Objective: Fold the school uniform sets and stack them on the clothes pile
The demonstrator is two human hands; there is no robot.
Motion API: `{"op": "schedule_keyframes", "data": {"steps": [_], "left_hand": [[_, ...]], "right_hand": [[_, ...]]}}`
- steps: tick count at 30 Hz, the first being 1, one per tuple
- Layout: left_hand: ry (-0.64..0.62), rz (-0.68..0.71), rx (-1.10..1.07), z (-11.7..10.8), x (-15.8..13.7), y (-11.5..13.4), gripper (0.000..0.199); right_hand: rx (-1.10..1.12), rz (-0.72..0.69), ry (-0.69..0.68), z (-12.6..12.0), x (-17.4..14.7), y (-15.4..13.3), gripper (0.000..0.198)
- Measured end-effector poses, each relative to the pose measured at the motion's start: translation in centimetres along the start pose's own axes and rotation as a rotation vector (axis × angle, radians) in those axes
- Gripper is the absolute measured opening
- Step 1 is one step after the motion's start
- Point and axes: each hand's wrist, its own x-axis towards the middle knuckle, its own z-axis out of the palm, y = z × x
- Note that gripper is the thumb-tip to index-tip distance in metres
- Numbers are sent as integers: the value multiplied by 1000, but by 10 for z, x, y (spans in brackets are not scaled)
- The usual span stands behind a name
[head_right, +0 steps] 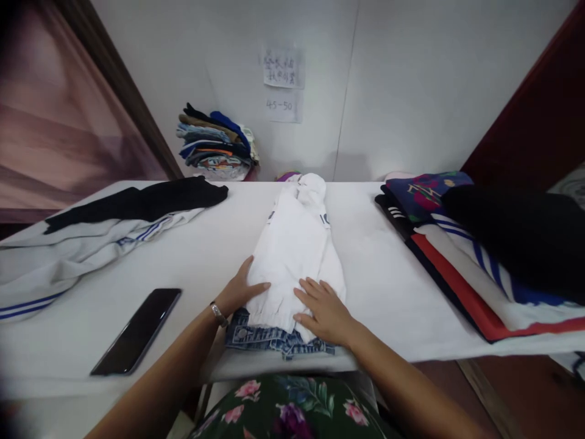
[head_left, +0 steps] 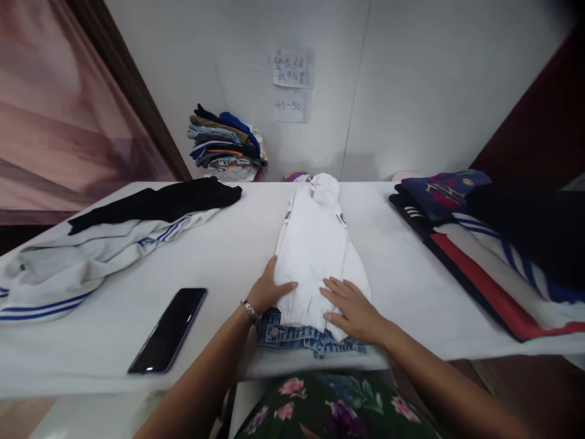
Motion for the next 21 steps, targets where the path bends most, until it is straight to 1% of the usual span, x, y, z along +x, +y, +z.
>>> {"op": "schedule_keyframes", "data": {"steps": [2,3,5,7,8,9,10,11,12,13,14,15,17,19,21], "left_hand": [[-2,47,80,2,-1,0,103],[18,75,122,3,-2,0,101],[101,157,219,4,-6,0,92],[222,304,304,2,-14,0,74],[270,407,332,0,-19,0,64],[288,527,354,-2,-25,1,55],[266,654,374,-4,-32,1,50],[205,772,399,-5,-38,2,50],[113,866,433,-6,-43,2,52],[13,931,472,-6,-48,2,57],[-71,967,509,-6,-51,1,61],[-131,979,538,-4,-53,1,63],[-185,961,568,-1,-53,0,59],[-206,930,562,2,-49,-1,52],[-221,897,528,2,-46,1,41]], "right_hand": [[63,5,1,5,2,2,60],[115,4,41,5,2,5,58],[251,17,195,2,-3,11,48],[377,63,393,-4,-13,19,39],[415,90,468,-8,-21,23,36],[433,104,506,-11,-30,25,34],[433,98,508,-14,-39,26,33],[419,73,482,-16,-48,27,34],[391,35,439,-17,-57,25,36],[352,-9,390,-17,-64,24,41],[303,-53,341,-16,-69,21,46],[248,-88,297,-15,-72,19,51],[138,-123,248,-10,-73,16,56],[60,-133,249,-5,-69,16,54],[29,-144,274,0,-62,19,47]]}}
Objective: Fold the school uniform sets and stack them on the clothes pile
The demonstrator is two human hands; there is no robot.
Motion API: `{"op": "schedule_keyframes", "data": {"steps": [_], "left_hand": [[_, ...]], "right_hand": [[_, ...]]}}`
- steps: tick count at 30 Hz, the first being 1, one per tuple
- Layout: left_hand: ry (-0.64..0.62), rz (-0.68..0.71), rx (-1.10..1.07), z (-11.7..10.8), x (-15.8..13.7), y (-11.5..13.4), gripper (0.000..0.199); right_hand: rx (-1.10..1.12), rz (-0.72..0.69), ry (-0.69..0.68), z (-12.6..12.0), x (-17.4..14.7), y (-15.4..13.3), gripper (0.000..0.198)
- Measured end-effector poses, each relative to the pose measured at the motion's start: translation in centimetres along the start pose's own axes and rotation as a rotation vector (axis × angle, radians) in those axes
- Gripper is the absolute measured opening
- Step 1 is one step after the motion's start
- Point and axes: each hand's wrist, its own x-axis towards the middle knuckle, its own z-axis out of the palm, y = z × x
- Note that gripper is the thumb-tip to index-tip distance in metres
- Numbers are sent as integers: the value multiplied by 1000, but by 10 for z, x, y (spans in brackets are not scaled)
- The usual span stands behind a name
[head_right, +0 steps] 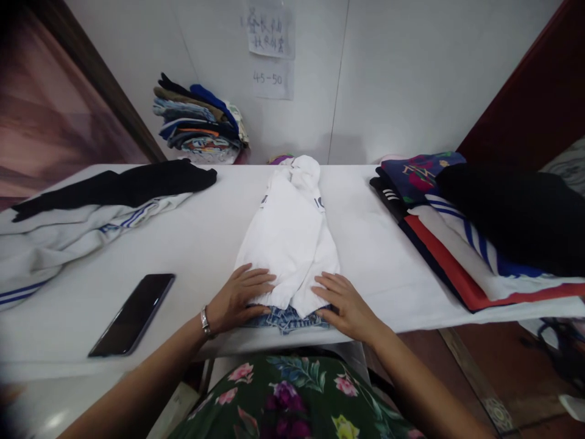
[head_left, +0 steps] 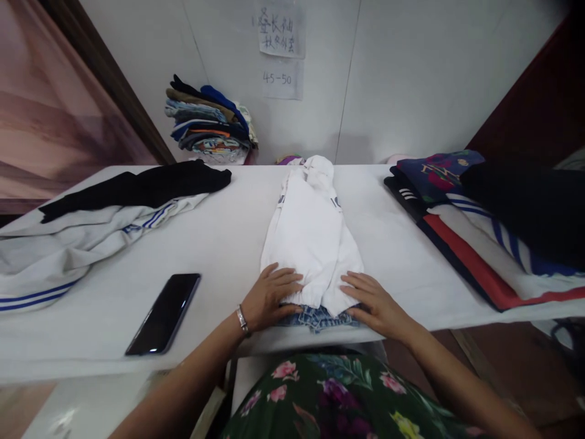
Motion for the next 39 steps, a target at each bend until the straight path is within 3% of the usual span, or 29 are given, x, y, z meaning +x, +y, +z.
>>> {"op": "schedule_keyframes", "data": {"steps": [4,9,14,19,21,26,30,34,39], "left_hand": [[73,-115,-145,-5,4,4,25],[340,-292,-285,-16,8,23,27],[545,-258,-185,-22,7,39,25],[581,-215,-106,-21,3,39,25],[586,-211,-99,-21,4,38,24],[504,-137,-46,-14,6,40,25],[338,7,-7,0,7,41,28],[258,23,62,7,6,41,28],[-16,53,71,6,0,40,39]], "right_hand": [[42,-54,53,2,12,6,28],[102,-76,173,-6,34,-12,24],[141,-100,312,3,51,-41,27],[217,-20,378,11,59,-44,27],[174,-50,336,13,58,-43,27],[12,-92,62,30,40,-42,23],[40,-55,26,34,34,-46,27],[99,-99,49,29,38,-52,24],[141,-132,-35,18,33,-57,15]]}}
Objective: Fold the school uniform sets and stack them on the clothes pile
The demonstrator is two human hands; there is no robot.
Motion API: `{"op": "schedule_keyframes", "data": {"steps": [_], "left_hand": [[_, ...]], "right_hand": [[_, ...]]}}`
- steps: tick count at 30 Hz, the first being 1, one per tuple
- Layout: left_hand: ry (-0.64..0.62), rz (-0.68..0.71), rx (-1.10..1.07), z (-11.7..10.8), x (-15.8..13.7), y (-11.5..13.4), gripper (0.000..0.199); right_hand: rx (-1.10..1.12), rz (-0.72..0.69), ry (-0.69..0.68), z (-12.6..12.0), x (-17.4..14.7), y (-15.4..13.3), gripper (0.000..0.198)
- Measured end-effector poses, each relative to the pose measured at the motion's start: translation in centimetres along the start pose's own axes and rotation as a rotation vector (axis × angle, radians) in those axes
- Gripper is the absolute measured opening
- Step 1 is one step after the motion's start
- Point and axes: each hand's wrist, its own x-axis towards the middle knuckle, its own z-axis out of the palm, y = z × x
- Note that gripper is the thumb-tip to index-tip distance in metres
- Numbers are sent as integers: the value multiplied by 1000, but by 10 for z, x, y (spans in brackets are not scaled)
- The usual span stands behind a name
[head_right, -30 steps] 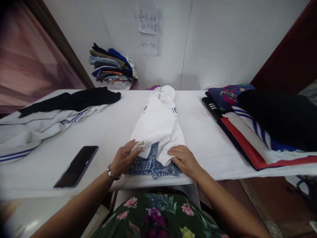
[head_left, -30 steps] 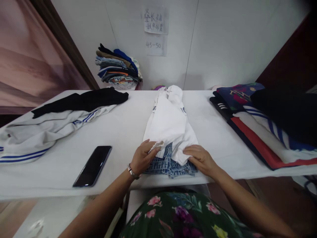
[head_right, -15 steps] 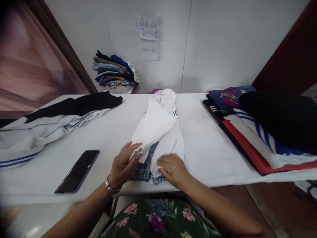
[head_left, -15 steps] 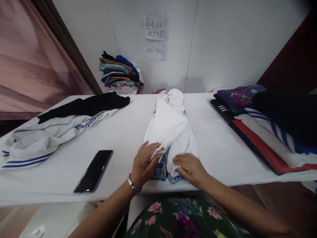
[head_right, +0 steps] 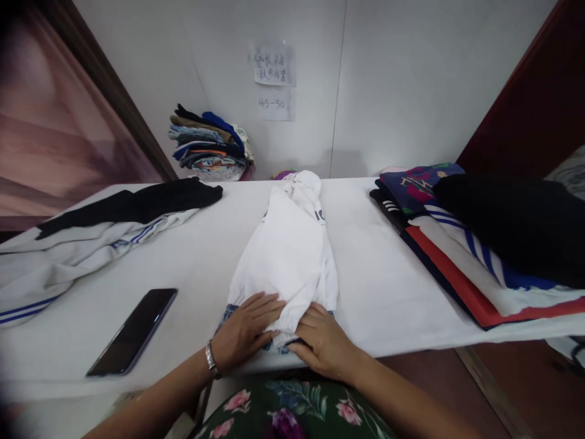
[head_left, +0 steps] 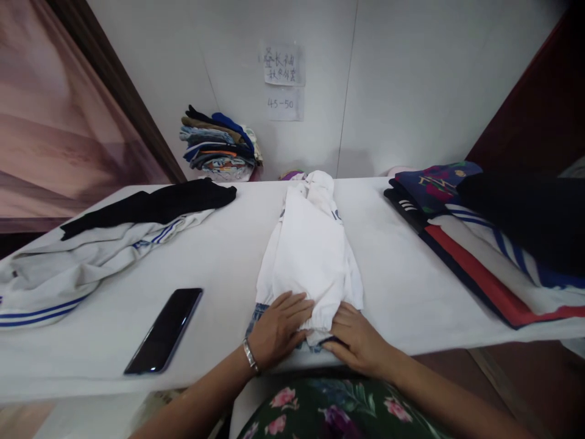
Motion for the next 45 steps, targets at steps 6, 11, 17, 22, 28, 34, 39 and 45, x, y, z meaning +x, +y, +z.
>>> {"op": "schedule_keyframes", "data": {"steps": [6,11,17,22,28,34,39,45], "left_hand": [[-37,-12,-65,-4,0,4,48],[-31,-47,-69,0,-1,6,46],[37,-27,-117,3,-12,-1,50],[475,-391,-119,4,-20,-22,34],[519,-767,-416,14,-35,-51,51],[377,-764,-410,15,-26,-64,72],[227,-754,-324,21,-6,-71,93],[109,-564,-346,-22,5,-89,90]], "right_hand": [[18,-148,276,-29,13,-5,29],[-136,-30,121,-24,42,14,45],[-51,172,-131,12,34,44,51],[228,239,107,3,29,64,35],[292,755,480,-36,59,140,53],[533,1057,496,-54,114,174,85],[768,1117,482,-50,140,179,66],[920,1116,527,-42,109,169,36]]}}
